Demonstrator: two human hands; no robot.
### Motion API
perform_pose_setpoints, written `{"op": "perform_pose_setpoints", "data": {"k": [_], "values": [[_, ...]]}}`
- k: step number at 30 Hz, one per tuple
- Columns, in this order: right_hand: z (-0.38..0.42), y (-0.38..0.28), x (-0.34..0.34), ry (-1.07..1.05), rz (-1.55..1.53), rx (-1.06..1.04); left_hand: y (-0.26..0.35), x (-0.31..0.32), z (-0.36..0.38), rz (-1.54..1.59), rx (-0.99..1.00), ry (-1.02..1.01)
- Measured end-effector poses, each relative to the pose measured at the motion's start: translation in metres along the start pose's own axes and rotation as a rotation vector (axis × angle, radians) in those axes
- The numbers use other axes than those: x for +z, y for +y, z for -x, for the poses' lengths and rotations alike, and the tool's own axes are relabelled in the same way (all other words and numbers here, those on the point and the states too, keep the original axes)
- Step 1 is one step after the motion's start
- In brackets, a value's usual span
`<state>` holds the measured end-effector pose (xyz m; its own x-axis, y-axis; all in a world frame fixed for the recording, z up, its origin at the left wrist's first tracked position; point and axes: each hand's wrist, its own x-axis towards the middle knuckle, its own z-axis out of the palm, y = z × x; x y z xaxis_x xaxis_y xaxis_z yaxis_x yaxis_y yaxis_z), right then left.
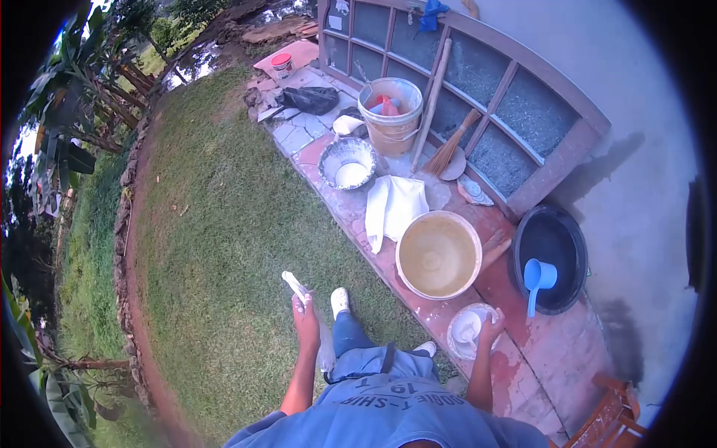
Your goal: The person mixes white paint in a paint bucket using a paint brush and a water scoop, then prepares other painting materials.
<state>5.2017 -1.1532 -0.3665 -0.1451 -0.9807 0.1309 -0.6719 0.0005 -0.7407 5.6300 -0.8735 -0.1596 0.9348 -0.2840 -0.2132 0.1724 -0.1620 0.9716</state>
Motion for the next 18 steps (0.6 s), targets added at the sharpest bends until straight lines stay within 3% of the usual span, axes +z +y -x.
{"op": "perform_pose_setpoints", "data": {"k": [1,2,3,4,5,7,9,10,14,16,18], "values": [[0.031,0.006,0.006,0.048,0.099,0.088,0.005,-0.007,-0.026,0.047,-0.002,-0.022],[0.057,0.042,0.016,-0.011,-0.014,0.337,0.01,-0.02,-0.055,0.09,-0.003,-0.046],[0.09,0.079,0.026,0.0,0.113,0.448,0.014,-0.033,-0.089,0.091,0.003,-0.049],[0.11,0.122,0.028,-0.438,0.507,0.487,0.013,-0.044,-0.123,0.088,0.025,-0.096],[0.141,0.102,0.016,-0.688,0.595,0.58,0.01,-0.059,-0.148,0.074,0.033,-0.142],[0.196,0.047,0.02,-0.876,0.395,0.826,0.016,-0.081,-0.207,0.1,0.028,-0.151],[0.228,-0.009,0.047,-0.932,0.162,0.971,0.019,-0.105,-0.273,-0.272,0.221,-0.193],[0.239,-0.036,0.064,-0.968,0.071,1.017,0.049,-0.105,-0.294,-0.377,0.322,-0.163],[0.247,-0.124,0.14,-1.061,-0.162,1.073,0.054,-0.104,-0.419,-0.31,0.294,-0.146],[0.23,-0.166,0.188,-1.095,-0.19,1.102,0.049,-0.095,-0.483,-0.398,0.411,-0.049],[0.203,-0.212,0.238,-1.127,-0.124,1.105,0.052,-0.08,-0.539,-0.317,0.367,-0.026]]}}
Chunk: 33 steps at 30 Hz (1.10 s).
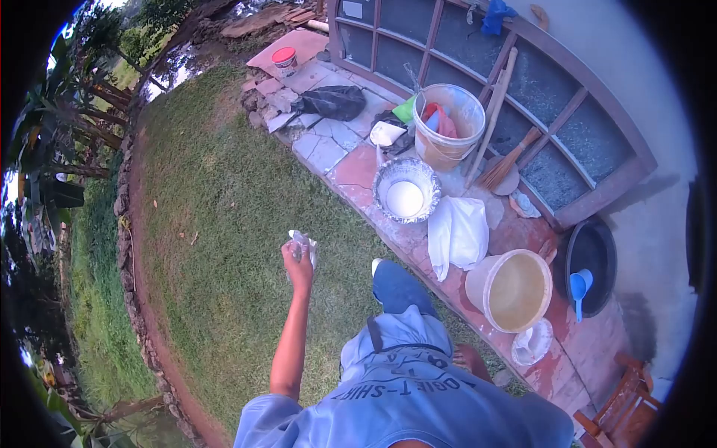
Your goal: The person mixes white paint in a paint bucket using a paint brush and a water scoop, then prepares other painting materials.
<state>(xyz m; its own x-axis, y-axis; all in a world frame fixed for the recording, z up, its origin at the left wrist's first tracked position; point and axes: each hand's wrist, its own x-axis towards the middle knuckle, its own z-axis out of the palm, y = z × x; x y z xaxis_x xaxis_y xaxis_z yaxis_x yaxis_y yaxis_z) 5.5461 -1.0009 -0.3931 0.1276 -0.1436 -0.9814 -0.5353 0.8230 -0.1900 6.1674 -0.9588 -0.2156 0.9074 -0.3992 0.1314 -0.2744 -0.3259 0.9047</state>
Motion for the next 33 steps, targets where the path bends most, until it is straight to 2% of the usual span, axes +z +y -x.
{"op": "perform_pose_setpoints", "data": {"k": [1,5,7,9,11,12,14,15,16,17,19,21,23,27,29,33], "values": [[-0.009,-0.031,0.018,0.024,0.066,0.02,-0.007,0.002,-0.027,0.073,-0.037,0.041],[-0.051,-0.168,0.047,-0.261,0.287,0.13,-0.041,-0.002,-0.13,0.066,-0.06,-0.02],[-0.11,-0.229,0.065,-0.212,0.36,0.174,-0.04,-0.007,-0.173,0.008,-0.073,-0.052],[-0.101,-0.311,0.109,-0.098,0.336,0.032,-0.046,-0.017,-0.209,0.049,-0.215,-0.085],[-0.115,-0.379,0.162,-0.051,0.288,-0.036,-0.064,-0.025,-0.246,-0.034,-0.251,-0.038],[-0.119,-0.408,0.19,-0.066,0.278,-0.035,-0.07,-0.029,-0.265,-0.115,-0.194,-0.01],[-0.117,-0.461,0.239,-0.147,0.179,-0.364,-0.086,-0.04,-0.311,-0.18,-0.237,-0.028],[-0.104,-0.487,0.261,-0.146,0.193,-0.371,-0.09,-0.04,-0.329,-0.224,-0.281,-0.047],[-0.081,-0.514,0.285,-0.178,0.12,-0.401,-0.079,-0.036,-0.348,-0.081,-0.36,-0.032],[-0.065,-0.538,0.3,-0.213,0.042,-0.432,-0.073,-0.031,-0.369,-0.069,-0.351,-0.024],[-0.06,-0.564,0.311,-0.166,0.029,-0.44,-0.069,-0.023,-0.408,0.133,-0.535,0.005],[-0.065,-0.565,0.317,-0.12,-0.004,-0.425,-0.094,-0.013,-0.453,0.191,-0.591,0.012],[-0.074,-0.556,0.316,0.034,-0.039,-0.437,-0.106,0.007,-0.508,0.285,-0.704,0.04],[-0.084,-0.541,0.36,0.032,-0.201,-0.383,-0.149,0.076,-0.655,0.225,-0.68,-0.099],[-0.1,-0.549,0.402,-0.006,-0.306,-0.324,-0.161,0.126,-0.731,0.242,-0.659,-0.083],[-0.149,-0.631,0.5,0.031,-0.686,-0.229,-0.232,0.261,-0.916,0.165,-0.439,-0.184]]}}
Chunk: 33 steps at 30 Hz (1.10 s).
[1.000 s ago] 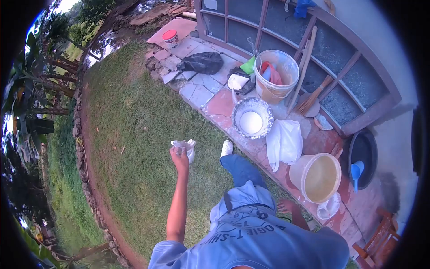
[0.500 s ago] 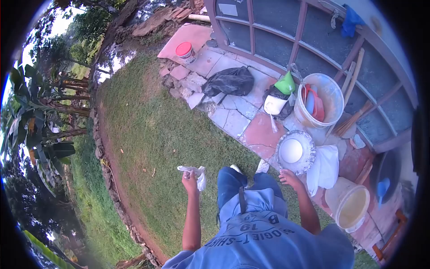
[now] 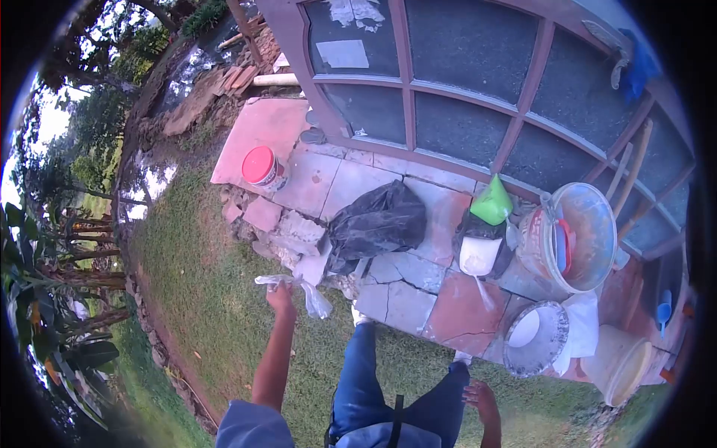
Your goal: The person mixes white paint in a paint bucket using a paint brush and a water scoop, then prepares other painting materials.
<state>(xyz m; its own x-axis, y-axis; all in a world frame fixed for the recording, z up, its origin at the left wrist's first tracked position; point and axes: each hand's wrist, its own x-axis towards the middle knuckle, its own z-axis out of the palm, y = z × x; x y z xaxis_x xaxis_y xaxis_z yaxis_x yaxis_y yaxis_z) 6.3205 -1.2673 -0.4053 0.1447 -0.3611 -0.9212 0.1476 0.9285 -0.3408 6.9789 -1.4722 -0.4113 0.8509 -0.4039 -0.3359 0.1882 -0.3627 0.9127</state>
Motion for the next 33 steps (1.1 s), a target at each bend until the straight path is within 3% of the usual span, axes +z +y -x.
{"op": "perform_pose_setpoints", "data": {"k": [2,5,7,8,9,10,12,14,15,17,20,22,24,25,26,28,29,31,33], "values": [[-0.033,-0.022,0.062,0.094,-0.038,-0.127,0.006,0.05,-0.086,0.093,0.031,0.031],[-0.122,-0.042,0.097,0.329,0.278,-0.62,-0.006,0.125,-0.232,0.075,0.048,0.092],[-0.171,-0.086,0.102,0.575,0.548,-0.673,-0.034,0.167,-0.326,-0.007,0.086,0.047],[-0.201,-0.109,0.102,0.714,0.668,-0.72,-0.039,0.188,-0.351,-0.01,0.091,-0.037],[-0.228,-0.132,0.107,0.803,0.709,-0.853,-0.05,0.209,-0.381,-0.028,-0.026,-0.029],[-0.252,-0.154,0.11,0.901,0.831,-0.939,-0.091,0.205,-0.467,0.076,-0.108,-0.192],[-0.31,-0.175,0.095,1.017,0.866,-1.019,-0.107,0.232,-0.507,-0.082,-0.191,-0.306],[-0.359,-0.184,0.081,1.247,0.811,-0.906,-0.104,0.26,-0.508,-0.169,-0.197,-0.383],[-0.369,-0.181,0.077,1.256,0.82,-0.868,-0.096,0.268,-0.498,-0.199,-0.19,-0.408],[-0.375,-0.181,0.08,0.774,0.092,-0.516,-0.082,0.28,-0.478,-0.29,-0.162,-0.407],[-0.358,-0.195,0.096,0.735,-0.005,-0.318,-0.095,0.267,-0.523,-0.436,-0.054,-0.425],[-0.354,-0.2,0.094,0.775,-0.002,-0.338,-0.088,0.271,-0.522,-0.55,-0.139,-0.313],[-0.359,-0.187,0.084,1.019,0.578,-0.62,-0.11,0.25,-0.608,-0.705,-0.03,-0.519],[-0.333,-0.218,0.112,0.935,0.512,-0.493,-0.097,0.26,-0.563,-0.664,-0.083,-0.446],[-0.334,-0.221,0.122,0.943,0.507,-0.494,-0.089,0.27,-0.533,-0.623,-0.137,-0.374],[-0.337,-0.222,0.132,0.994,0.41,-0.694,-0.093,0.28,-0.53,-0.563,-0.192,-0.471],[-0.339,-0.222,0.135,1.011,0.378,-0.759,-0.096,0.275,-0.529,-0.548,-0.038,-0.664],[-0.347,-0.223,0.137,0.816,0.241,-0.977,-0.07,0.288,-0.427,-0.439,0.043,-0.688],[-0.349,-0.231,0.141,0.831,0.185,-0.966,-0.066,0.303,-0.389,-0.399,-0.005,-0.685]]}}
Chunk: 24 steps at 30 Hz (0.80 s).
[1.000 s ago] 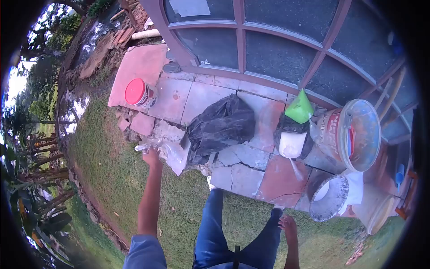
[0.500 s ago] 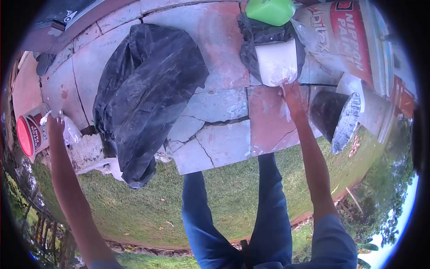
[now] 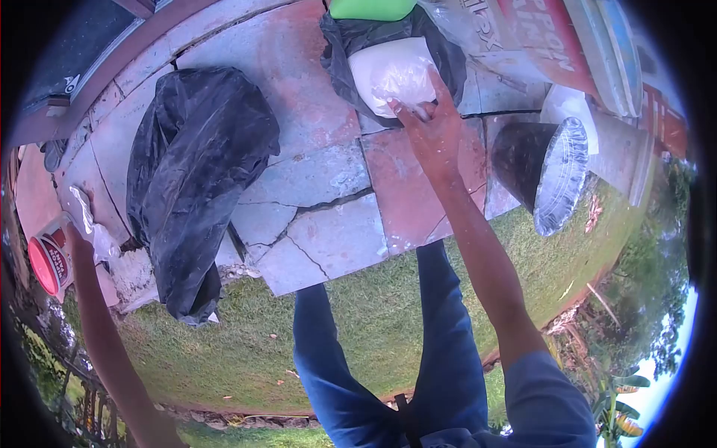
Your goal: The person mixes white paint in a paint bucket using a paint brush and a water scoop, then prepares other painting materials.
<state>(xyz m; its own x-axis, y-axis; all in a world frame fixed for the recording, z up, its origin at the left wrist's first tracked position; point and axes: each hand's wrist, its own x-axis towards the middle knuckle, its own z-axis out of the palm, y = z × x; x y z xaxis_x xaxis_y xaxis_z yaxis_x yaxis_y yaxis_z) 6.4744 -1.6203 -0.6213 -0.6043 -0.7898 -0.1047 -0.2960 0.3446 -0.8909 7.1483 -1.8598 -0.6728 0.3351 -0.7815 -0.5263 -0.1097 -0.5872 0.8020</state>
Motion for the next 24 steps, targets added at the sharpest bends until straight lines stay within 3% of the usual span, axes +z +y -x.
{"op": "perform_pose_setpoints", "data": {"k": [4,5,6,7,8,9,10,12,13,15,17,19,20,24], "values": [[-0.004,0.014,-0.014,0.122,-0.318,0.192,0.039,0.05,0.014,0.247,-0.089,0.007],[-0.003,0.018,-0.019,0.13,-0.293,0.285,0.034,0.024,-0.001,-0.079,0.064,0.017],[-0.01,0.044,-0.021,0.072,-0.385,0.228,0.031,-0.002,-0.01,-0.475,0.209,0.087],[-0.013,0.061,-0.026,0.003,-0.212,0.297,0.029,-0.025,-0.019,-0.81,0.332,0.204],[-0.006,0.059,-0.029,-0.021,-0.246,0.323,0.058,0.054,0.058,-0.584,0.171,0.526],[-0.002,0.049,-0.036,-0.079,-0.133,0.323,0.044,0.038,0.036,-0.453,0.203,0.502],[0.0,0.057,-0.041,-0.103,-0.12,0.353,0.014,0.001,-0.007,-0.304,0.21,0.337],[0.002,0.062,-0.049,-0.156,-0.091,0.382,-0.002,0.002,0.01,-0.446,0.134,0.385],[0.001,0.055,-0.051,-0.164,-0.121,0.437,0.01,0.028,0.049,-0.599,0.14,0.558],[-0.01,0.053,-0.054,-0.17,-0.15,0.492,0.002,0.017,0.054,-0.722,0.123,0.501],[-0.035,0.053,-0.061,-0.407,-0.138,0.833,-0.016,0.004,0.039,-0.799,0.127,0.54],[-0.039,0.046,-0.056,-0.315,-0.142,0.813,-0.005,0.026,0.062,-0.705,0.383,0.389],[-0.041,0.044,-0.057,-0.33,-0.112,0.773,0.008,0.042,0.085,-0.993,0.496,0.405],[-0.034,0.035,-0.05,-0.256,0.035,0.679,0.018,0.019,0.039,-0.88,0.334,0.488]]}}
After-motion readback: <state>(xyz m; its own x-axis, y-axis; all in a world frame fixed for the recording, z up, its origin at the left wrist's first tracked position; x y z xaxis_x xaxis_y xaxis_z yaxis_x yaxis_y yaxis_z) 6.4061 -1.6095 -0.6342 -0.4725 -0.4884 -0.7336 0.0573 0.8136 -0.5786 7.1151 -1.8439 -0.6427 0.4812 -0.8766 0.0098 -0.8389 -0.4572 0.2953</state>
